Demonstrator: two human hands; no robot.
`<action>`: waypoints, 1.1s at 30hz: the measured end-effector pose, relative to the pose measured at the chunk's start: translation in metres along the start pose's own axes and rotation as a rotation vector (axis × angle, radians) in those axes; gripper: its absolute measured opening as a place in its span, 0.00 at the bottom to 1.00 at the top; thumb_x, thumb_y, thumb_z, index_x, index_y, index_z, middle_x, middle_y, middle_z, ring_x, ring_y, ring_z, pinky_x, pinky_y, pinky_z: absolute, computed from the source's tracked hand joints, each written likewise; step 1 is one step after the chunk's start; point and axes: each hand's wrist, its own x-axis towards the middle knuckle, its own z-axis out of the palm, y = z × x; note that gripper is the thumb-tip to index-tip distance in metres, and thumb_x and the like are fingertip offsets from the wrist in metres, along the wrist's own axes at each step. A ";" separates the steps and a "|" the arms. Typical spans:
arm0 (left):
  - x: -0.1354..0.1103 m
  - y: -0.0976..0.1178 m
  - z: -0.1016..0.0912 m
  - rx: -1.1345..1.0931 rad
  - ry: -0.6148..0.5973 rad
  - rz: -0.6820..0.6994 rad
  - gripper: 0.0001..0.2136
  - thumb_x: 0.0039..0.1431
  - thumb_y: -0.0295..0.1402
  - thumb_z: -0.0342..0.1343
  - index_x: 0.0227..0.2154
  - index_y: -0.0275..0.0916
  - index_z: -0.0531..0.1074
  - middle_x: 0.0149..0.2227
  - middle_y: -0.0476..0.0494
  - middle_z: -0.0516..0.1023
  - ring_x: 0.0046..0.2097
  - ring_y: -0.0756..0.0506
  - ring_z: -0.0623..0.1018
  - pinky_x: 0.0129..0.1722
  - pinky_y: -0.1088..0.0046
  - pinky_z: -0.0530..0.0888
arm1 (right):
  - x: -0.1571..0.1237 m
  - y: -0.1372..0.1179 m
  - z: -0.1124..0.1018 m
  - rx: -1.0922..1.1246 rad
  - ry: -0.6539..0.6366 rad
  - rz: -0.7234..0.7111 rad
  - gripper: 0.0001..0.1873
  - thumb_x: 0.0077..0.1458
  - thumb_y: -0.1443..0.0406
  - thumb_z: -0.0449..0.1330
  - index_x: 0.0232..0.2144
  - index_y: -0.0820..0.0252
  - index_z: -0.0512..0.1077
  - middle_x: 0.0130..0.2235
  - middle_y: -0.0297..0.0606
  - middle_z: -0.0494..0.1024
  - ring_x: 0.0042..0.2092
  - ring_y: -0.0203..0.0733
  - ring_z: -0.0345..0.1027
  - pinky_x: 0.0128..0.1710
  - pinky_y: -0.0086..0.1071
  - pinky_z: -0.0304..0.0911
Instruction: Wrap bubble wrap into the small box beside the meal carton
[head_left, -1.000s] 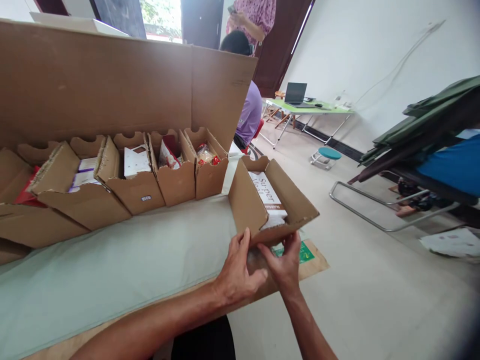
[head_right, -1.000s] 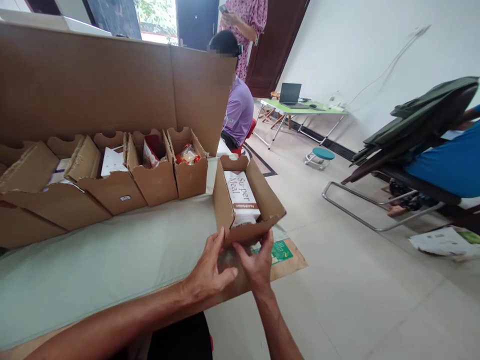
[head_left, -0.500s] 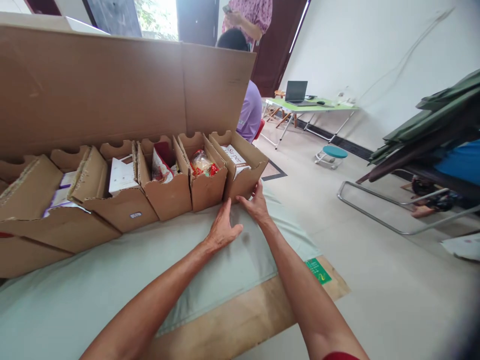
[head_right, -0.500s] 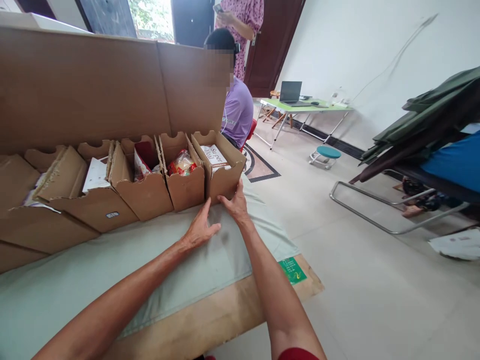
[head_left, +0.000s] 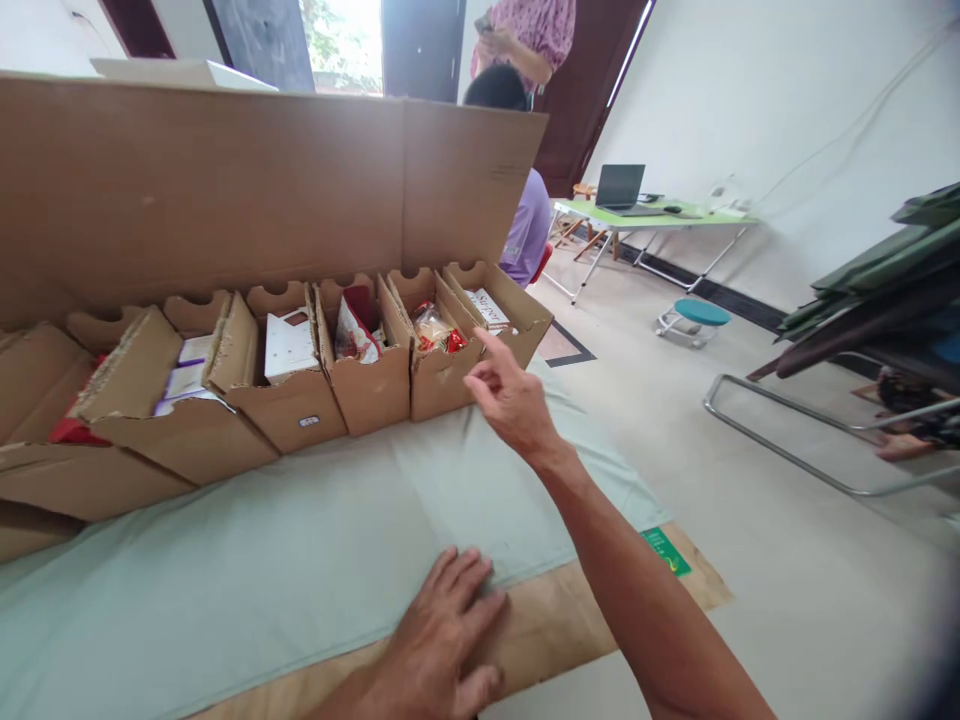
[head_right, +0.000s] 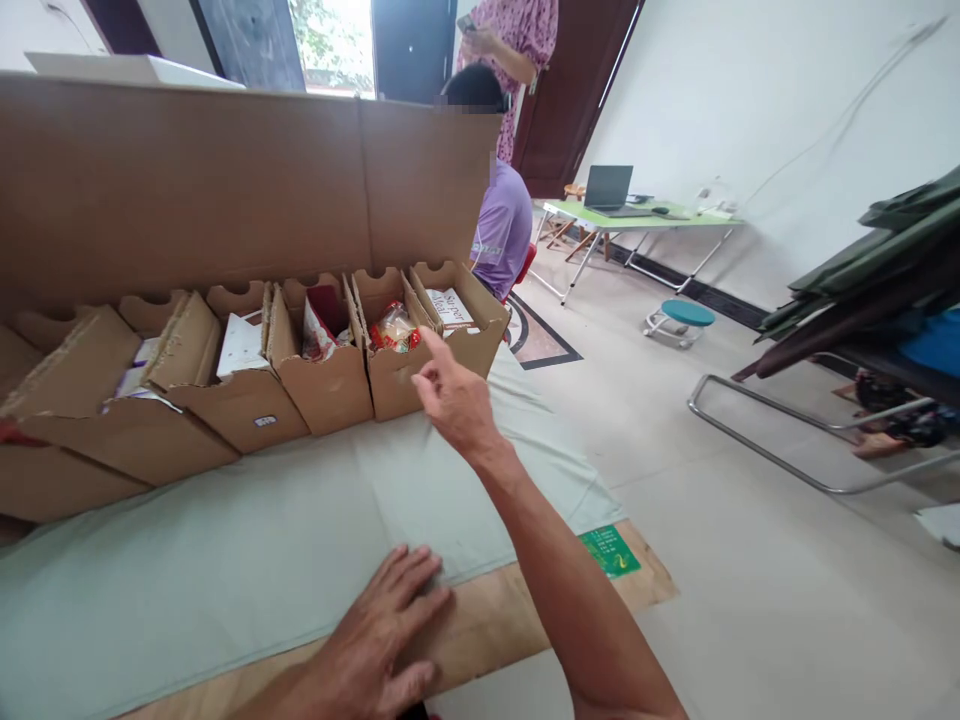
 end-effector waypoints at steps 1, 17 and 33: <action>-0.007 0.002 0.005 -0.004 0.004 0.006 0.32 0.55 0.35 0.61 0.65 0.40 0.67 0.74 0.34 0.56 0.75 0.30 0.53 0.73 0.39 0.46 | 0.011 -0.013 0.002 -0.099 -0.107 0.009 0.30 0.61 0.64 0.58 0.65 0.50 0.65 0.38 0.33 0.83 0.37 0.44 0.77 0.42 0.35 0.68; -0.071 -0.011 -0.053 -0.433 0.714 -0.217 0.22 0.60 0.35 0.56 0.58 0.43 0.73 0.63 0.33 0.72 0.62 0.35 0.75 0.59 0.49 0.74 | -0.198 -0.028 -0.137 -0.136 0.083 0.168 0.13 0.55 0.58 0.64 0.44 0.43 0.80 0.40 0.37 0.85 0.40 0.54 0.80 0.42 0.44 0.75; 0.014 -0.004 -0.068 -0.712 0.780 -0.080 0.35 0.56 0.41 0.61 0.66 0.42 0.60 0.66 0.34 0.68 0.66 0.35 0.69 0.62 0.53 0.72 | -0.228 -0.012 -0.055 0.014 0.266 0.337 0.21 0.57 0.50 0.64 0.47 0.54 0.76 0.49 0.48 0.81 0.55 0.62 0.74 0.58 0.60 0.69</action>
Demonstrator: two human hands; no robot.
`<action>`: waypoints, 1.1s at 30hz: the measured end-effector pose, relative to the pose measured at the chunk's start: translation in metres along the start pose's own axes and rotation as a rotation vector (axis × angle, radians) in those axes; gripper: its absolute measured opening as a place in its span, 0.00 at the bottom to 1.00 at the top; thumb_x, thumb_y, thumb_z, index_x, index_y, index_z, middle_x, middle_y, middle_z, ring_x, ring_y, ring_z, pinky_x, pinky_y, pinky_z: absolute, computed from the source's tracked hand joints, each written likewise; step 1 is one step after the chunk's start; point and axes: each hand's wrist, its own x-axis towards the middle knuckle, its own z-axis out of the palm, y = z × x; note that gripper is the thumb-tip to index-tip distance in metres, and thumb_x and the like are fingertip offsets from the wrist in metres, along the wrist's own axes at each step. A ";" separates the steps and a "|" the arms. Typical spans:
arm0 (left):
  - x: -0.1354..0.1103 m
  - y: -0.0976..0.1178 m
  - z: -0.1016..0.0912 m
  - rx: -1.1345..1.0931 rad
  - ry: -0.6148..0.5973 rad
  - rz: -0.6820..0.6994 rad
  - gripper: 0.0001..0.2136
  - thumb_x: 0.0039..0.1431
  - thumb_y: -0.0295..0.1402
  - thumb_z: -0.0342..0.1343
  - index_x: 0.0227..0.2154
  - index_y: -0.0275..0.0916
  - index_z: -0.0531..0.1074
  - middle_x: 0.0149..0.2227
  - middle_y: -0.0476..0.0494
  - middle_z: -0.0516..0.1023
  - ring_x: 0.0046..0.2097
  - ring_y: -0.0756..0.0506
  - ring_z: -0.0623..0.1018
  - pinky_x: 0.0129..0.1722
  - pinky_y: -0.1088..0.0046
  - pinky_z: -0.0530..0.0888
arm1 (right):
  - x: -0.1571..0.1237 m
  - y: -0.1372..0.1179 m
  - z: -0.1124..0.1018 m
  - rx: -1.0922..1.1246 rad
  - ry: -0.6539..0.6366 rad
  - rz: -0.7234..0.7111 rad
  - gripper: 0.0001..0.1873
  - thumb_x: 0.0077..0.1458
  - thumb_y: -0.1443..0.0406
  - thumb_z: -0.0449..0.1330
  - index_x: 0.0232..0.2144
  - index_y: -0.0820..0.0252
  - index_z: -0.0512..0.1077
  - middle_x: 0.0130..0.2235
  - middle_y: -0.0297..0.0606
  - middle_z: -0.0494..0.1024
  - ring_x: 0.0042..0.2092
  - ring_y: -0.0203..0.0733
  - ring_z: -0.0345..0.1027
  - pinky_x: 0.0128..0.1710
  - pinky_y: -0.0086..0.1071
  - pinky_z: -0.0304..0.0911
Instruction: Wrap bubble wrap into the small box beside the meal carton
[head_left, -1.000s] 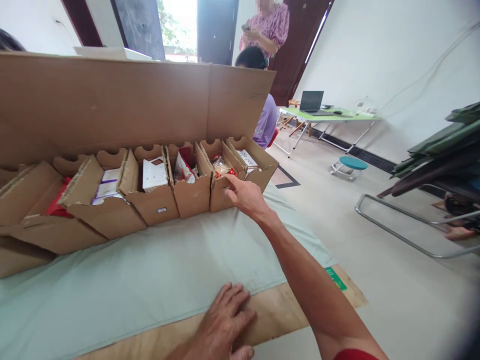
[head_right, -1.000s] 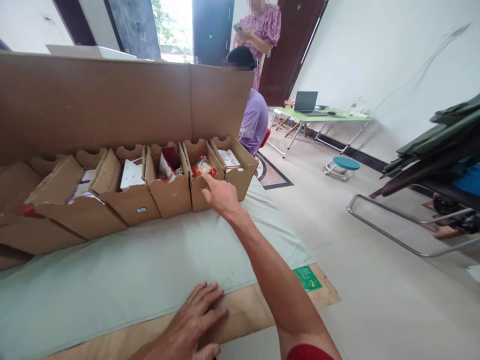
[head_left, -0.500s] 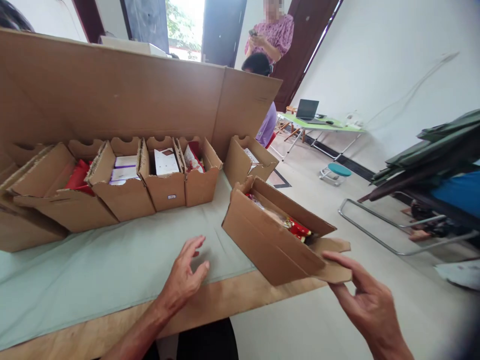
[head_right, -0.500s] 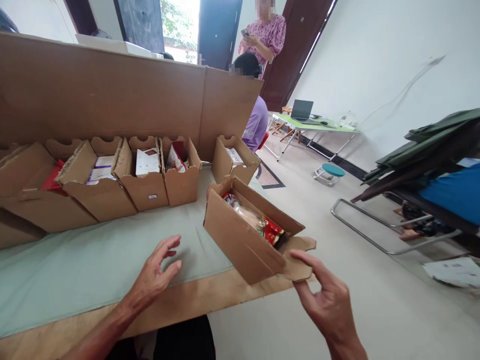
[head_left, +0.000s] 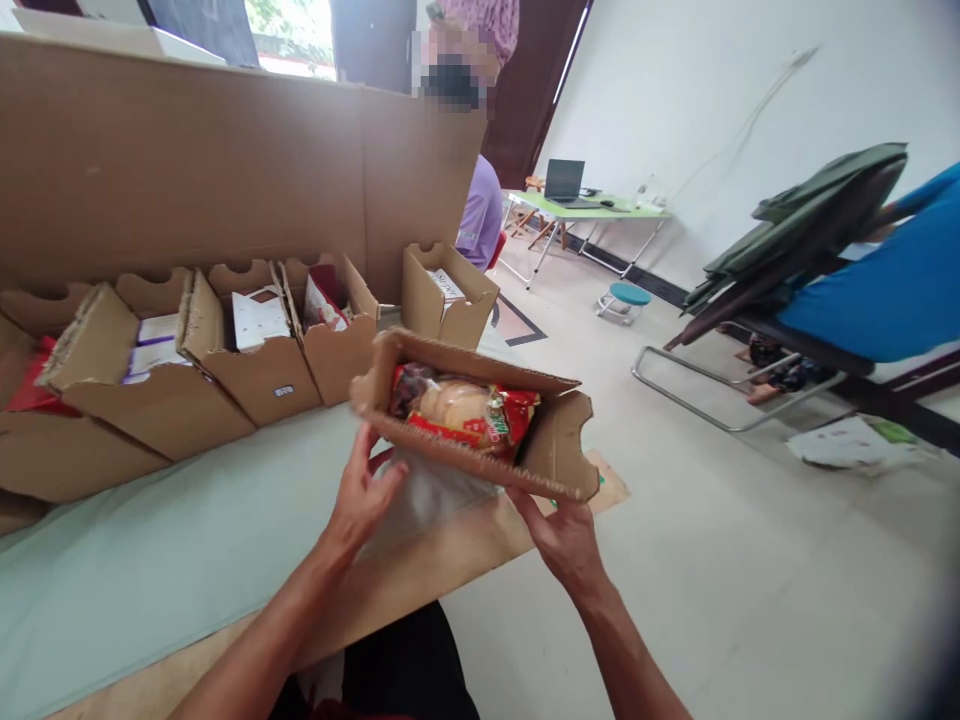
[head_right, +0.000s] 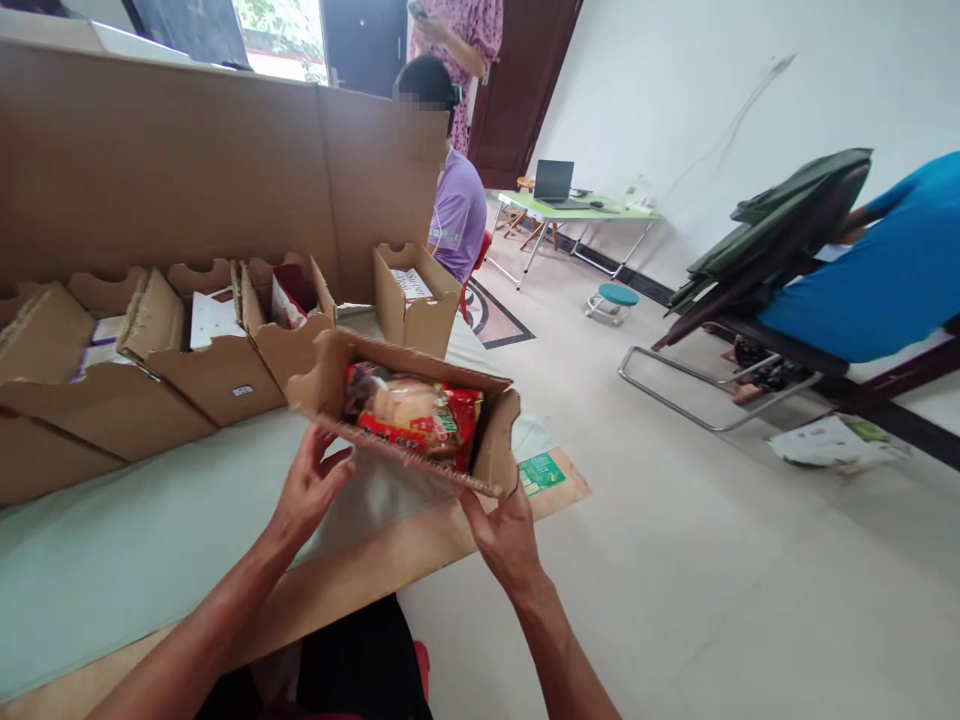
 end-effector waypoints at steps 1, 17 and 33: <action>-0.014 -0.003 -0.006 0.003 0.047 0.002 0.33 0.57 0.41 0.61 0.65 0.43 0.61 0.64 0.36 0.69 0.65 0.36 0.70 0.63 0.53 0.71 | 0.003 0.001 0.003 0.000 -0.020 -0.064 0.19 0.58 0.52 0.63 0.47 0.53 0.77 0.48 0.47 0.82 0.57 0.62 0.73 0.60 0.60 0.67; -0.011 -0.010 -0.004 0.166 0.189 -0.052 0.37 0.58 0.37 0.58 0.70 0.45 0.53 0.71 0.36 0.60 0.70 0.34 0.63 0.63 0.51 0.72 | 0.110 0.033 0.038 0.320 -0.393 0.106 0.22 0.50 0.52 0.69 0.42 0.56 0.74 0.42 0.43 0.83 0.42 0.54 0.78 0.44 0.49 0.75; 0.038 -0.012 0.014 0.204 -0.020 0.015 0.45 0.52 0.29 0.56 0.73 0.32 0.46 0.75 0.30 0.50 0.74 0.31 0.55 0.70 0.49 0.61 | 0.136 0.053 0.068 0.470 -0.150 0.155 0.20 0.54 0.52 0.66 0.45 0.54 0.70 0.46 0.43 0.79 0.50 0.50 0.74 0.52 0.43 0.69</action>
